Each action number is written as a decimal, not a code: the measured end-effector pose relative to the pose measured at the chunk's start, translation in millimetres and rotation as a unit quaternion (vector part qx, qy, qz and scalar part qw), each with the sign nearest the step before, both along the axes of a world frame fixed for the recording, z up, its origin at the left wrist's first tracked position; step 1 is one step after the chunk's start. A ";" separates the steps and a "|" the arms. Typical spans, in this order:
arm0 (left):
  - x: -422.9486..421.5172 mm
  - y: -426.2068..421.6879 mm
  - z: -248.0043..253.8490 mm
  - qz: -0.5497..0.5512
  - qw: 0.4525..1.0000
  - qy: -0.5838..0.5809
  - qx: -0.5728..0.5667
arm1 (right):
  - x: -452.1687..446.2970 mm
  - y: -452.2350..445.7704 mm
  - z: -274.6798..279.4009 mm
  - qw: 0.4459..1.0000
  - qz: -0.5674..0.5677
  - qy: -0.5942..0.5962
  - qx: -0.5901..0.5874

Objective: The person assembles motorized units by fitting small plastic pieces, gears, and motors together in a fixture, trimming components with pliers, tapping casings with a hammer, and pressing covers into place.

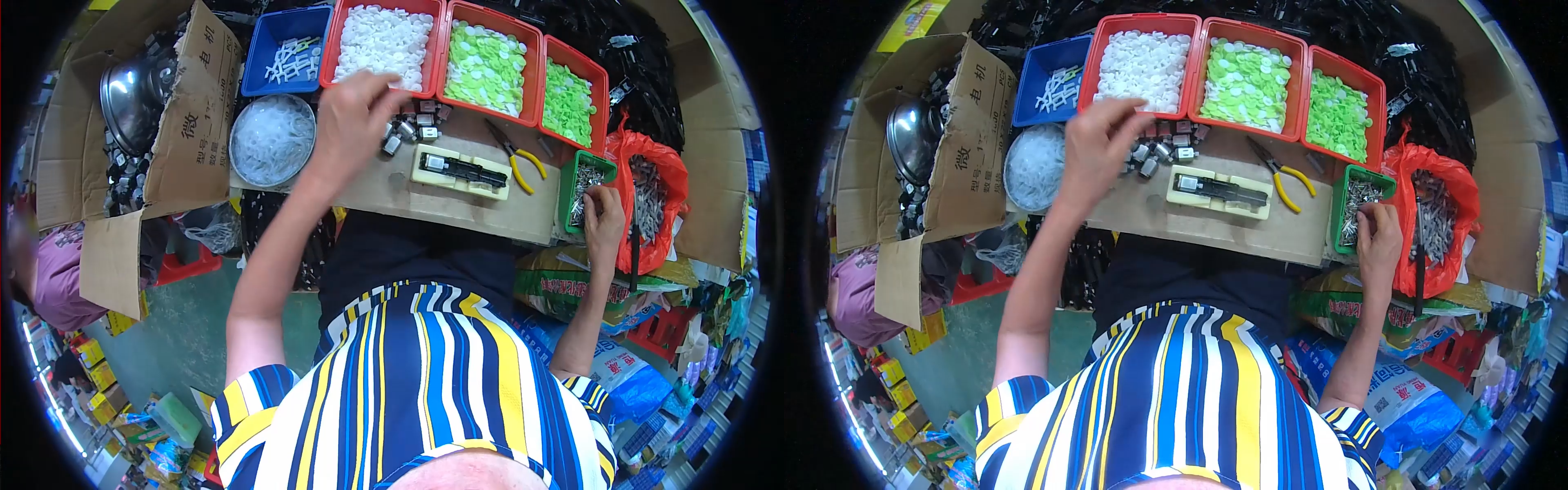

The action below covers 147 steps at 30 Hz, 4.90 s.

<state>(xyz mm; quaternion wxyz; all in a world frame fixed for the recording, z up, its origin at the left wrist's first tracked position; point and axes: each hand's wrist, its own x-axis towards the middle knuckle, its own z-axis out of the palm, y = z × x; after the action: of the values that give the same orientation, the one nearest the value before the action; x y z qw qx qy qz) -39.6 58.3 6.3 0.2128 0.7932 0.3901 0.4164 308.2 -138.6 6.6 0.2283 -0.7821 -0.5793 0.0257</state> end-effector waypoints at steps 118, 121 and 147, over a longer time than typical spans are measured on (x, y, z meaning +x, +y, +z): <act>21.6 -92.7 -43.3 -0.080 0.990 0.086 0.077 | -131.2 89.1 -25.5 0.936 0.282 0.196 0.084; 20.5 -92.9 -43.6 -0.089 0.987 0.104 0.081 | -132.1 89.1 -24.7 0.934 0.292 0.188 0.089; 33.7 -43.0 -1.5 -0.157 0.984 0.074 0.044 | 4.1 -1.7 16.4 1.000 -0.002 -0.020 0.013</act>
<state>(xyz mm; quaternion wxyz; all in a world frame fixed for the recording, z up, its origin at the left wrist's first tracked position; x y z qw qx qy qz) -5.9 15.4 4.8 0.2108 0.8817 0.2567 0.3350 312.4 -140.3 23.1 0.2265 -0.7804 -0.5828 0.0021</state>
